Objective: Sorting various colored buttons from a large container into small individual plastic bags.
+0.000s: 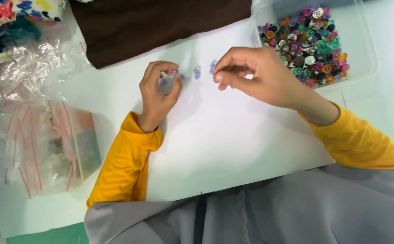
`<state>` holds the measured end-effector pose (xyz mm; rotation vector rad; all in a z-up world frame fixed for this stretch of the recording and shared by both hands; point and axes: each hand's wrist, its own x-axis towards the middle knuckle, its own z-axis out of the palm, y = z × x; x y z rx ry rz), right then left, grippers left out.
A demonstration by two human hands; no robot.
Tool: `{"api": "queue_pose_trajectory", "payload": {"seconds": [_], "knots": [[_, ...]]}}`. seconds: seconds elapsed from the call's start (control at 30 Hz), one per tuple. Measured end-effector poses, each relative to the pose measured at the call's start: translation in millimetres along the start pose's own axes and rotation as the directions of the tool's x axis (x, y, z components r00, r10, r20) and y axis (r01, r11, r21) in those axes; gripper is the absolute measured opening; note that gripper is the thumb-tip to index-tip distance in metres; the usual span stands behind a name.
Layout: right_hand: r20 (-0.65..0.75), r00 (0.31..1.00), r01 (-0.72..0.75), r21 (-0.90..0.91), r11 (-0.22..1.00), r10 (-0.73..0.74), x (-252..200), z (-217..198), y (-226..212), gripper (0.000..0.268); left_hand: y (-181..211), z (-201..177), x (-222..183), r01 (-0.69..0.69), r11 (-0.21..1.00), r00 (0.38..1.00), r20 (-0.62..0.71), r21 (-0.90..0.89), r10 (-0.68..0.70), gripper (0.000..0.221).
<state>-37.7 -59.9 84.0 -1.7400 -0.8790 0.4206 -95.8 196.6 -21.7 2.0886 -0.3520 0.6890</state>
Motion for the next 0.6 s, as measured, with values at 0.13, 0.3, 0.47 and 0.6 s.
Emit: {"api": "queue_pose_trajectory", "payload": {"seconds": [0.13, 0.3, 0.47, 0.6], "knots": [[0.011, 0.998, 0.056, -0.269, 0.961, -0.055, 18, 38, 25, 0.009, -17, -32, -32, 0.017, 0.954, 0.997, 0.063, 0.298, -0.037, 0.013], [-0.004, 0.973, 0.167, -0.672, 0.722, -0.229, 30, 79, 77, 0.017, -19, -46, -45, 0.045, 0.874, 0.994, 0.067, 0.483, -0.088, 0.02], [0.033, 0.951, 0.176, -0.877, 0.448, -0.309, 39, 102, 97, 0.021, -24, -43, -48, 0.103, 0.883, 0.99, 0.038, 0.459, -0.135, 0.036], [0.06, 0.934, 0.184, -0.925, 0.332, -0.352, 43, 107, 102, 0.023, -25, -41, -48, 0.126, 0.876, 0.986, 0.041, 0.466, -0.163, 0.041]]}}
